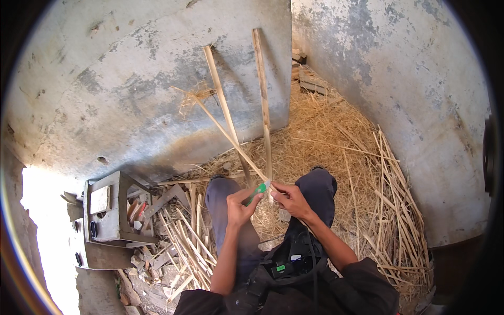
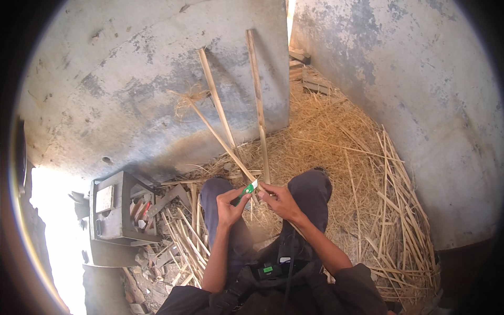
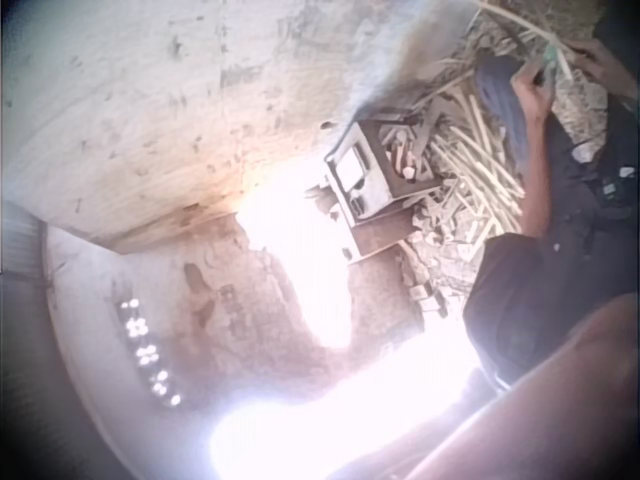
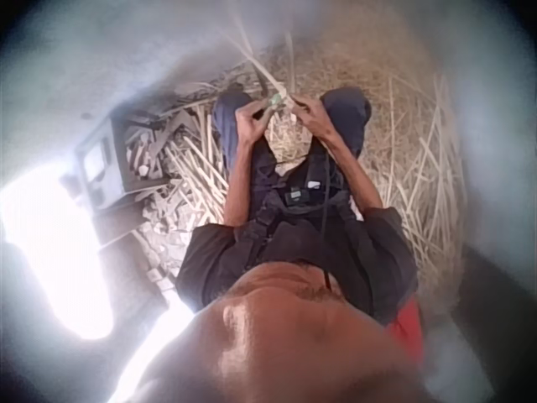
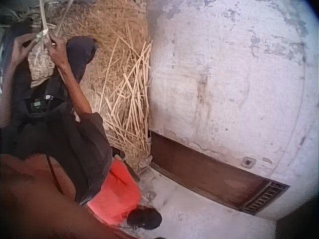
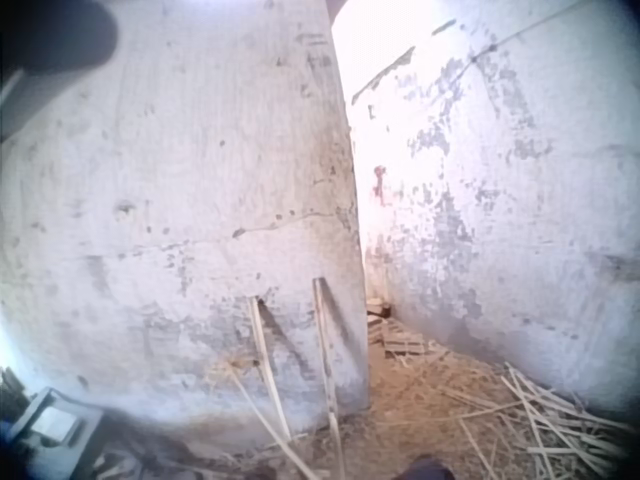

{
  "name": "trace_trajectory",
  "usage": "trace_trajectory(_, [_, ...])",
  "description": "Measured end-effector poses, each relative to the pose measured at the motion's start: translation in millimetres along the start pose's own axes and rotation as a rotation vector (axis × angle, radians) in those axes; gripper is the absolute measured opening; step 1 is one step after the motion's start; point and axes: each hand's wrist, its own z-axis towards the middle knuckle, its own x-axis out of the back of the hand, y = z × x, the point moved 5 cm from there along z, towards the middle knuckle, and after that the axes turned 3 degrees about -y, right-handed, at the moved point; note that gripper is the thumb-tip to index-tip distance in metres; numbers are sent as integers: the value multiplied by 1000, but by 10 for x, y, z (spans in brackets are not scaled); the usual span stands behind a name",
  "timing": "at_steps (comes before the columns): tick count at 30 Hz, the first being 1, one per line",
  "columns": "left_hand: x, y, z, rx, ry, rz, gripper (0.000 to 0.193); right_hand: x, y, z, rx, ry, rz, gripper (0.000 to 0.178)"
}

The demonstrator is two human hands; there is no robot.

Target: The person sits on a straw-covered floor and uses a green utility knife to shave the outer layer off a long bamboo stick. They hold the stick with one hand and scrape the blade along its length with the other, rotating the stick to work on different sides.

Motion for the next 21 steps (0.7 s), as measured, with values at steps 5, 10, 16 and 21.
trace_trajectory(5, [83,-50,42,46,102,62,27,15,-29,-37,-29,-10,-6,51])
trace_trajectory(10, [132,-32,98,61,111,104,27,59,-5,-166,-39,-4,-75,50])
trace_trajectory(16, [212,-39,159,96,102,112,28,111,-22,-222,-40,9,-105,51])
trace_trajectory(21, [286,-18,297,60,43,106,29,135,-82,-233,-45,-15,-42,51])
